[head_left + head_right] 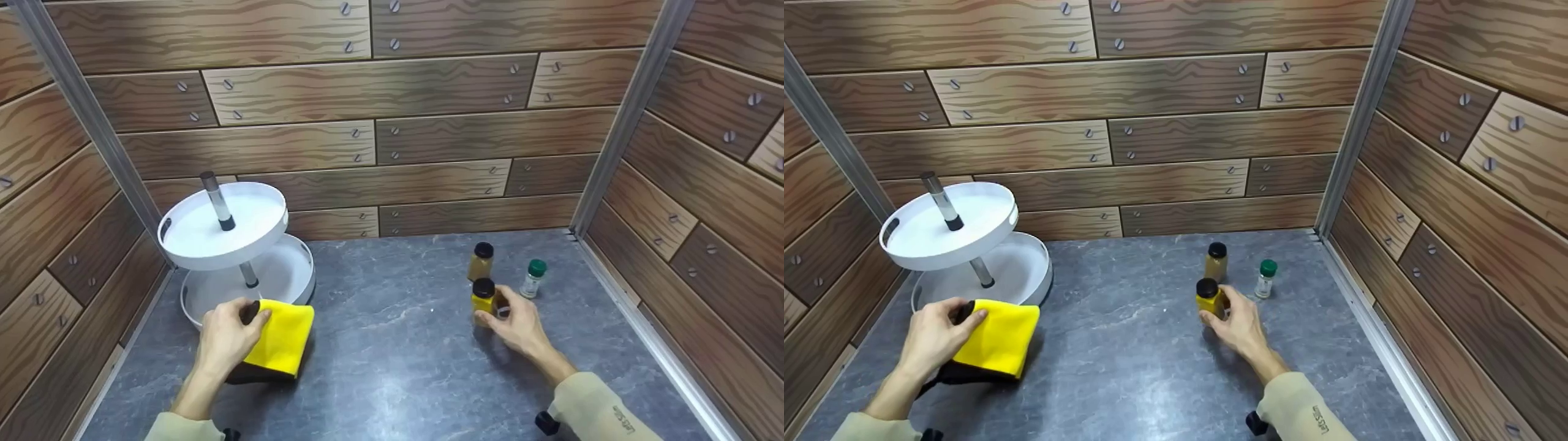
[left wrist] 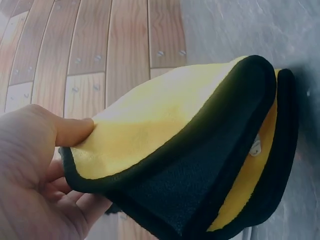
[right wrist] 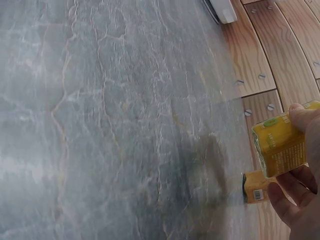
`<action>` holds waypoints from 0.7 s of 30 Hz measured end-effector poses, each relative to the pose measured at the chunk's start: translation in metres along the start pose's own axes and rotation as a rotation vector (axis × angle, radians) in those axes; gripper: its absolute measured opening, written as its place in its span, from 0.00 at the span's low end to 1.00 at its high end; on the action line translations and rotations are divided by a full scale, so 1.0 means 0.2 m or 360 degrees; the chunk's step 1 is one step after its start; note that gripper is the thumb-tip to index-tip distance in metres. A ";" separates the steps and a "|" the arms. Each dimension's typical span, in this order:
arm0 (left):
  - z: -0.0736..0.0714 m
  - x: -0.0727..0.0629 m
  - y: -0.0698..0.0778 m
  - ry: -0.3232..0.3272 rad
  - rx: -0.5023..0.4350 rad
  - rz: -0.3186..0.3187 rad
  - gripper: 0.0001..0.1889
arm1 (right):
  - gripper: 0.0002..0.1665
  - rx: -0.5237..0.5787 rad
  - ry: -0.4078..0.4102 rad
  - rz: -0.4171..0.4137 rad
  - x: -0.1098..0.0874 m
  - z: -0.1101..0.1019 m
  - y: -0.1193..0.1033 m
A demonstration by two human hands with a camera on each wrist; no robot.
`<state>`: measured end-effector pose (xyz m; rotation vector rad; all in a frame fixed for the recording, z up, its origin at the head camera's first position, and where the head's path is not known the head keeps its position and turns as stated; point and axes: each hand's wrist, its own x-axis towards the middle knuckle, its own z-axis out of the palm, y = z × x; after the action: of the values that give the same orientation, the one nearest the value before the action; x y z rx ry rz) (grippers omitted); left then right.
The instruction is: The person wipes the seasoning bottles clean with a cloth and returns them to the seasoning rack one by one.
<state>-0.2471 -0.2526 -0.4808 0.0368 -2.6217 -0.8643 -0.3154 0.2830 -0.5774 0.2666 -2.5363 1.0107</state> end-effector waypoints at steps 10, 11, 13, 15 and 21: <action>0.11 -0.01 0.11 0.0122 -0.0081 0.0185 0.10 | 0.30 0.0048 -0.0027 -0.0094 -0.01 0.04 -0.10; 0.12 -0.01 0.12 0.0148 -0.0088 0.0219 0.09 | 0.31 0.0055 -0.0032 -0.0103 -0.01 0.05 -0.11; 0.15 -0.01 0.14 0.0200 -0.0101 0.0290 0.09 | 0.32 0.0081 -0.0035 -0.0126 -0.01 0.06 -0.13; 0.18 -0.02 0.16 0.0253 -0.0110 0.0357 0.09 | 0.33 0.0112 -0.0040 -0.0151 -0.02 0.07 -0.15; 0.26 -0.02 0.20 0.0358 -0.0141 0.0479 0.10 | 0.30 0.0179 -0.0106 -0.0225 -0.02 0.09 -0.22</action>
<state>-0.2577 -0.1905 -0.4969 -0.2620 -2.3004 -0.8162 -0.3035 0.2387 -0.5649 0.5117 -2.4818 1.1073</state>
